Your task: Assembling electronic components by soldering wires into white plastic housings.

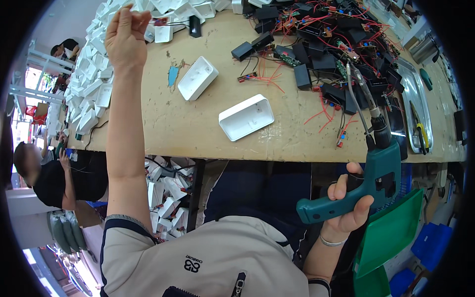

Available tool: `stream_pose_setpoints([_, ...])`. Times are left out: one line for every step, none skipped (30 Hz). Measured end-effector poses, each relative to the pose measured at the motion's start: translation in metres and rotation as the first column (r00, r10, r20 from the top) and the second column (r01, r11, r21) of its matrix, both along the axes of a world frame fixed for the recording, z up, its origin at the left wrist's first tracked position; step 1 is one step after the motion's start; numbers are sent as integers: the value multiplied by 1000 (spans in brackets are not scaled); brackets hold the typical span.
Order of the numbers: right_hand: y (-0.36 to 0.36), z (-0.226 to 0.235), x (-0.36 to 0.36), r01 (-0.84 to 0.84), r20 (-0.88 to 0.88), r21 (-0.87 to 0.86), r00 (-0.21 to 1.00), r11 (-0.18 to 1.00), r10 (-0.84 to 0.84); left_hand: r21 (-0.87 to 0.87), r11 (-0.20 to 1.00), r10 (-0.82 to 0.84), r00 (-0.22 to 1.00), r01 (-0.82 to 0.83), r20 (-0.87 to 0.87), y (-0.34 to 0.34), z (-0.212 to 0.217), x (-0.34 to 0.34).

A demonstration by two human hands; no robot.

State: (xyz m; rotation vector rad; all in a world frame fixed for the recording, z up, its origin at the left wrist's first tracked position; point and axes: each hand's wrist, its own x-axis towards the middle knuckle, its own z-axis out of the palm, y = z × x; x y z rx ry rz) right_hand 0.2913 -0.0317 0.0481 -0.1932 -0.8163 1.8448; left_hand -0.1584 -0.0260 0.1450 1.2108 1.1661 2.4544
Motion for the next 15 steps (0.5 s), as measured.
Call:
stream_pose_setpoints([0, -1, -1, -11, -5, -12, 1000, 1000, 11, 50, 994, -94, 994, 92, 50, -9, 4, -5])
stream_pose_setpoints([-1, -1, -3, -25, -5, -16, 1000, 1000, 25, 46, 996, -80, 996, 78, 50, -17, 4, -7])
stream_pose_setpoints([-2, 0, -5, -26, -1, -11, 1000, 1000, 26, 41, 998, -39, 999, 39, 16, -25, 5, -5])
stream_pose_setpoints([-3, 0, -7, -27, 4, -7, 1000, 1000, 27, 35, 999, 2, 1000, -1, -17, -34, 5, -3])
stream_pose_setpoints([-3, 0, -9, -41, 5, -13, 999, 999, 41, -34, 999, -28, 1000, 28, -11, -44, 2, 3])
stream_pose_setpoints([-4, -1, -9, -56, 6, -13, 998, 998, 56, -54, 997, -51, 999, 50, -12, -51, -4, 2])
stream_pose_setpoints([-6, -1, -10, -71, 9, -14, 997, 997, 71, -81, 994, -67, 998, 68, 15, -59, -13, 6])
stream_pose_setpoints([-7, -1, -13, -82, 13, -24, 997, 996, 82, -108, 990, -82, 996, 86, 44, -69, -26, 12])
stream_pose_setpoints([-9, -1, -17, -114, -1, -45, 994, 993, 114, -118, 990, -73, 996, 79, 53, -78, -33, 22])
stream_pose_setpoints([-11, -1, -22, -142, -17, -64, 990, 988, 141, -146, 981, -120, 991, 127, 52, -87, -40, 31])
stream_pose_setpoints([-14, -2, -27, -145, -11, -75, 989, 987, 145, -173, 969, -169, 984, 176, 54, -94, -45, 41])
stream_pose_setpoints([-17, -1, -34, -195, -52, -92, 980, 976, 191, -180, 969, -163, 985, 171, 61, -101, -48, 51])
stream_pose_setpoints([-21, 0, -42, -241, -91, -108, 968, 964, 232, -148, 962, -216, 972, 227, 91, -106, -51, 62])
stream_pose_setpoints([-24, 1, -51, -299, -127, -147, 951, 943, 282, -113, 952, -271, 955, 284, 118, -110, -54, 72])
stream_pose_setpoints([-28, 5, -63, -358, -170, -184, 929, 916, 329, -82, 956, -273, 957, 281, 97, -112, -54, 82])
